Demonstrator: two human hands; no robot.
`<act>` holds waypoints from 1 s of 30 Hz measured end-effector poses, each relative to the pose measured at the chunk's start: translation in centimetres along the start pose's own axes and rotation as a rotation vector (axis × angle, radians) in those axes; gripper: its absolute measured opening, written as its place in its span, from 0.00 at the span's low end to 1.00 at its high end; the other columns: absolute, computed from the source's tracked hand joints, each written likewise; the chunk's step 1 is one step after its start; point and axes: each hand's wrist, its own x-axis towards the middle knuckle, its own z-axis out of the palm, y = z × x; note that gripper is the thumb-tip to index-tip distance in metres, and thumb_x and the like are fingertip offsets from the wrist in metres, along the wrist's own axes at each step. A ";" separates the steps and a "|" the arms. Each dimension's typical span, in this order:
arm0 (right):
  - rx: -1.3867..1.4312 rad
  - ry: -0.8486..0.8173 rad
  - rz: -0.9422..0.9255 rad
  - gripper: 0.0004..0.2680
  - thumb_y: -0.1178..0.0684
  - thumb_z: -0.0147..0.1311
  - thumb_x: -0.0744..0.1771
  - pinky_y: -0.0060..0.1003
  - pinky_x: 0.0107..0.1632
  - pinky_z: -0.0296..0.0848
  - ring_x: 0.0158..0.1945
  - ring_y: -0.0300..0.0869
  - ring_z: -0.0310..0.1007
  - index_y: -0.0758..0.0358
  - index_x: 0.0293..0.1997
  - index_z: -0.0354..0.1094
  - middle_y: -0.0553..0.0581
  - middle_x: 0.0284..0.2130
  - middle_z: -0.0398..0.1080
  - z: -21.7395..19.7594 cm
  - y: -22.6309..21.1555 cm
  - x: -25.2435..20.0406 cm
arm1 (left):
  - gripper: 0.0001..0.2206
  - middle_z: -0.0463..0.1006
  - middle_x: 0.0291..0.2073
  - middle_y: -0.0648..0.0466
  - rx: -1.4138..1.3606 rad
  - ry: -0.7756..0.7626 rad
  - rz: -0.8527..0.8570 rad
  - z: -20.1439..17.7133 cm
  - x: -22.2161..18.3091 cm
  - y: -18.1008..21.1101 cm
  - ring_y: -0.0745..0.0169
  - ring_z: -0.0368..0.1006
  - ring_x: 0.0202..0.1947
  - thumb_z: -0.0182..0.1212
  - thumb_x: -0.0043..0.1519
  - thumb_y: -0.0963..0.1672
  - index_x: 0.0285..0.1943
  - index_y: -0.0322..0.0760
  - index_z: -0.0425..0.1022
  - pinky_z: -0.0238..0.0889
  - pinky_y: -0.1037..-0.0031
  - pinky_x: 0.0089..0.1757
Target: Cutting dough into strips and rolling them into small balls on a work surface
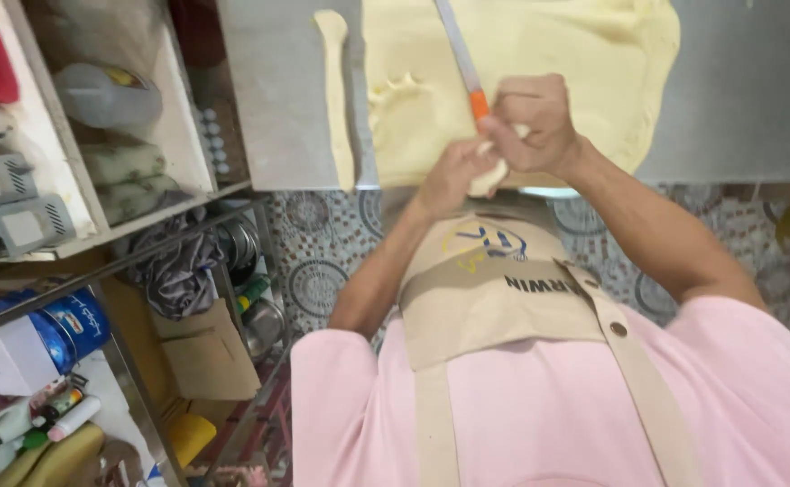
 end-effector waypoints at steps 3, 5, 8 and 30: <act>-0.203 0.037 0.129 0.13 0.60 0.58 0.68 0.36 0.26 0.53 0.20 0.41 0.59 0.59 0.21 0.61 0.52 0.17 0.62 -0.2 5.0 -1.5 | 0.10 0.71 0.23 0.60 0.314 0.086 0.047 -0.5 -0.5 0.5 0.71 0.67 0.24 0.56 0.66 0.47 0.32 0.40 0.71 0.60 0.78 0.28; -0.379 0.035 0.225 0.16 0.54 0.68 0.72 0.41 0.33 0.57 0.26 0.45 0.67 0.60 0.26 0.66 0.55 0.23 0.69 -1.3 6.7 0.6 | 0.11 0.67 0.24 0.65 0.529 0.087 0.138 -1.6 -0.4 2.8 0.73 0.62 0.28 0.57 0.64 0.46 0.28 0.42 0.68 0.57 0.75 0.31; -0.338 -0.012 0.399 0.28 0.37 0.72 0.65 0.44 0.34 0.73 0.47 0.56 0.70 0.76 0.60 0.70 0.71 0.47 0.72 -4.3 4.2 3.3 | 0.12 0.72 0.34 0.61 0.581 0.270 0.173 -2.2 -0.2 4.3 0.69 0.67 0.35 0.70 0.58 0.49 0.39 0.44 0.72 0.64 0.74 0.40; -0.458 0.053 0.474 0.14 0.51 0.67 0.67 0.43 0.33 0.56 0.27 0.46 0.63 0.62 0.26 0.63 0.55 0.24 0.66 1.6 7.0 -0.6 | 0.14 0.76 0.35 0.51 0.824 -0.137 0.326 -7.0 -2.0 5.9 0.53 0.72 0.35 0.60 0.60 0.52 0.38 0.40 0.72 0.61 0.62 0.39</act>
